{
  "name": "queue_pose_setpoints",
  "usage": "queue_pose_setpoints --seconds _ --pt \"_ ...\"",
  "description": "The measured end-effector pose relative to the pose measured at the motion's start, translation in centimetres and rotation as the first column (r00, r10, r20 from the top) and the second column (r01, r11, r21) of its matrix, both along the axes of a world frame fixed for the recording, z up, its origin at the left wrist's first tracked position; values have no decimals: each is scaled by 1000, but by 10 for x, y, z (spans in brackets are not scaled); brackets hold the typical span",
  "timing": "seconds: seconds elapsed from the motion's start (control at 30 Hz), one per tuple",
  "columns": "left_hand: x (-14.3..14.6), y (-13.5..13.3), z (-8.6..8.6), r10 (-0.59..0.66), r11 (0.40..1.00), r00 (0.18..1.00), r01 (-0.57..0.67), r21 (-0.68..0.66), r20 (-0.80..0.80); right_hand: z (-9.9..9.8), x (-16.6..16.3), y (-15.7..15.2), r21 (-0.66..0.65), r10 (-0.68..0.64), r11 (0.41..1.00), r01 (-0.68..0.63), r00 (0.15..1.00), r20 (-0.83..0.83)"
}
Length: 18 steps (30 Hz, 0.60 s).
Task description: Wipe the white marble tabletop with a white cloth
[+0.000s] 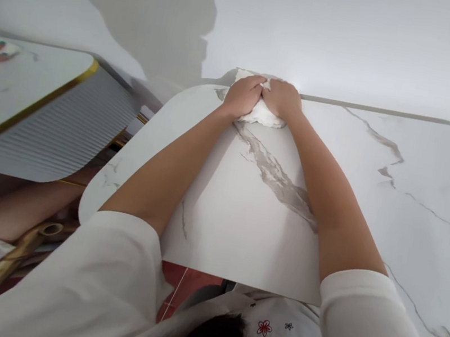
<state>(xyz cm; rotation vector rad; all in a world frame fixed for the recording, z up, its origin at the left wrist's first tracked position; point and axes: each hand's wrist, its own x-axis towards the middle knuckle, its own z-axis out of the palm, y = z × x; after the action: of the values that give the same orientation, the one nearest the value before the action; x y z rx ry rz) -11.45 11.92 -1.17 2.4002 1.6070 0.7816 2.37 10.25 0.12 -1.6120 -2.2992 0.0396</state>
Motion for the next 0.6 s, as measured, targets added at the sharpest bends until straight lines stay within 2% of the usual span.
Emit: queue_pose_setpoints --seconds 0.17,0.3,0.43,0.6 --pt "4 -12 4 -48 999 998 49 22 -39 -2 0 -11 72 15 997 -18 999 51" --pt "0 -33 0 -75 997 997 76 7 -25 -2 -2 -40 58 15 998 -19 998 59" --pt "-11 -74 -4 -114 993 993 115 18 -40 -3 -8 -85 23 41 999 -43 998 53" --pt "-26 -144 -4 -152 987 987 154 38 -59 -7 -16 -149 -1 69 998 -69 997 26"
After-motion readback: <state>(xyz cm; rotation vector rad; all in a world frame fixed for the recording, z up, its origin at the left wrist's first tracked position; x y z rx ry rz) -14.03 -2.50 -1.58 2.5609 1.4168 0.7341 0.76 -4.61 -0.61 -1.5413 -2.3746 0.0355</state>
